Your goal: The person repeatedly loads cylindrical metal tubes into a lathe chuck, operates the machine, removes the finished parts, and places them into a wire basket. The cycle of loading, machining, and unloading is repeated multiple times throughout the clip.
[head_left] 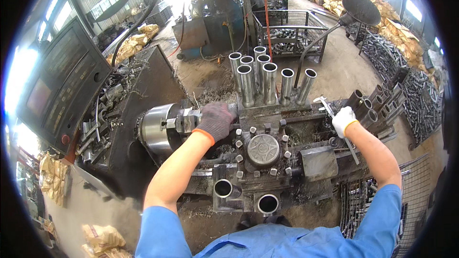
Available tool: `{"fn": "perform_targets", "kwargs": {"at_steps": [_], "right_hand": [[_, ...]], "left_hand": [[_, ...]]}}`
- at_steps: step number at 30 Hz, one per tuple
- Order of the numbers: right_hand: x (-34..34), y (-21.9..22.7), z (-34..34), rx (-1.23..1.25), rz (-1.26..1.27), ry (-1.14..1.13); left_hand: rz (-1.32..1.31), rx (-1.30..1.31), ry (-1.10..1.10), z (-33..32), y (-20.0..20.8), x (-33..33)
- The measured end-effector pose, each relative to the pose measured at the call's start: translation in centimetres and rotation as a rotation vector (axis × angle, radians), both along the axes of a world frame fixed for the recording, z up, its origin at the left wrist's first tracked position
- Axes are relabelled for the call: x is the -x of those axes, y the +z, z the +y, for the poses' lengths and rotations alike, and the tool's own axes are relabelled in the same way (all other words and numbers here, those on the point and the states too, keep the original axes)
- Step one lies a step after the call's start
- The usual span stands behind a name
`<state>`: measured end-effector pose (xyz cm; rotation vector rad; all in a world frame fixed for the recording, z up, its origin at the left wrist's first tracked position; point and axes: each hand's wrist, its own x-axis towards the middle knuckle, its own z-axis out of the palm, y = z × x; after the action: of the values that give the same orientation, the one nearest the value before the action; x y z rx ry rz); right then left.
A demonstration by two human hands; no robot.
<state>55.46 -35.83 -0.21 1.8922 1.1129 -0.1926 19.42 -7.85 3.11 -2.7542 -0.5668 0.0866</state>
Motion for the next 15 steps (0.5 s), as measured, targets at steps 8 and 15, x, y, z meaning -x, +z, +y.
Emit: {"fn": "perform_targets", "kwargs": {"at_steps": [8,15], "right_hand": [[-3.4,-8.7,-0.7,0.234,-0.033,0.013],[-3.1,-4.6,0.3,0.140,0.038,-0.103]], "left_hand": [[0.319,-0.042,0.131,1.6,-1.9,-5.9],[-0.177,0.895,0.181,2.4,-1.4,-8.9]]}}
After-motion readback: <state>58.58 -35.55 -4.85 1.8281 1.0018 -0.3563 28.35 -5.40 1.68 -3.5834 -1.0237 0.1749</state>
